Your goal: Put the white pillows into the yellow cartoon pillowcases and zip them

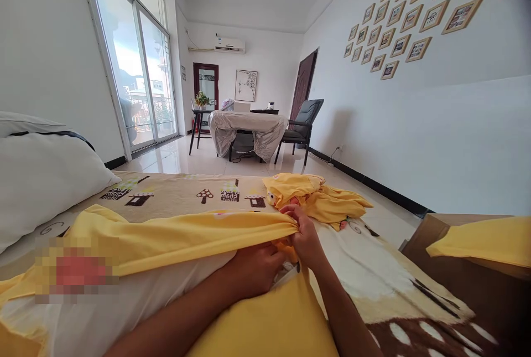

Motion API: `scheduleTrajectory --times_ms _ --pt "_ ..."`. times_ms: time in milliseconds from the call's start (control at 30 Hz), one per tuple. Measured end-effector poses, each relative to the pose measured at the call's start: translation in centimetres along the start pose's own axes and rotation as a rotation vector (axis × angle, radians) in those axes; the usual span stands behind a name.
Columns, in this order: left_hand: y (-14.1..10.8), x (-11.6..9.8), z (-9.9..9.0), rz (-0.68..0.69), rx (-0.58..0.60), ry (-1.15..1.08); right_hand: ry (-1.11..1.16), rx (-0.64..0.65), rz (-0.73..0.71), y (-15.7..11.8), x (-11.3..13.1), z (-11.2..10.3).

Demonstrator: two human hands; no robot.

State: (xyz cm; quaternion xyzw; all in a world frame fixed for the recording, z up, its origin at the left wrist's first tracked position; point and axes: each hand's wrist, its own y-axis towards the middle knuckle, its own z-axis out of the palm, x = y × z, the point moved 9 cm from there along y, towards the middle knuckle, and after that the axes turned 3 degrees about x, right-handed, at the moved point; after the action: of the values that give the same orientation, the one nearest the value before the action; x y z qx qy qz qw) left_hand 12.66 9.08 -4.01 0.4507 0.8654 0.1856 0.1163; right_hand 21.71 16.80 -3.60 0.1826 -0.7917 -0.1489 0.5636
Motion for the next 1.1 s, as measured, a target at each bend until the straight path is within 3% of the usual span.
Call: scheduleTrajectory --times_ms 167,333,633,767,1100 --pt "0.1 0.9 0.3 -0.128 0.0 0.026 -0.021 -0.06 -0.039 -0.1 0.9 -0.7" --pt "0.2 0.3 -0.3 -0.091 -0.007 0.014 -0.042 -0.118 -0.044 -0.3 1.1 -1.1" --pt "0.1 0.7 -0.4 -0.119 -0.057 0.026 0.045 0.008 0.031 -0.1 0.5 -0.3" --pt "0.2 0.8 -0.2 -0.133 -0.013 0.023 0.069 0.064 0.048 -0.2 0.4 0.2" --pt "0.3 2.1 -0.2 -0.293 0.008 -0.116 -0.032 0.098 0.025 -0.2 0.7 -0.2"
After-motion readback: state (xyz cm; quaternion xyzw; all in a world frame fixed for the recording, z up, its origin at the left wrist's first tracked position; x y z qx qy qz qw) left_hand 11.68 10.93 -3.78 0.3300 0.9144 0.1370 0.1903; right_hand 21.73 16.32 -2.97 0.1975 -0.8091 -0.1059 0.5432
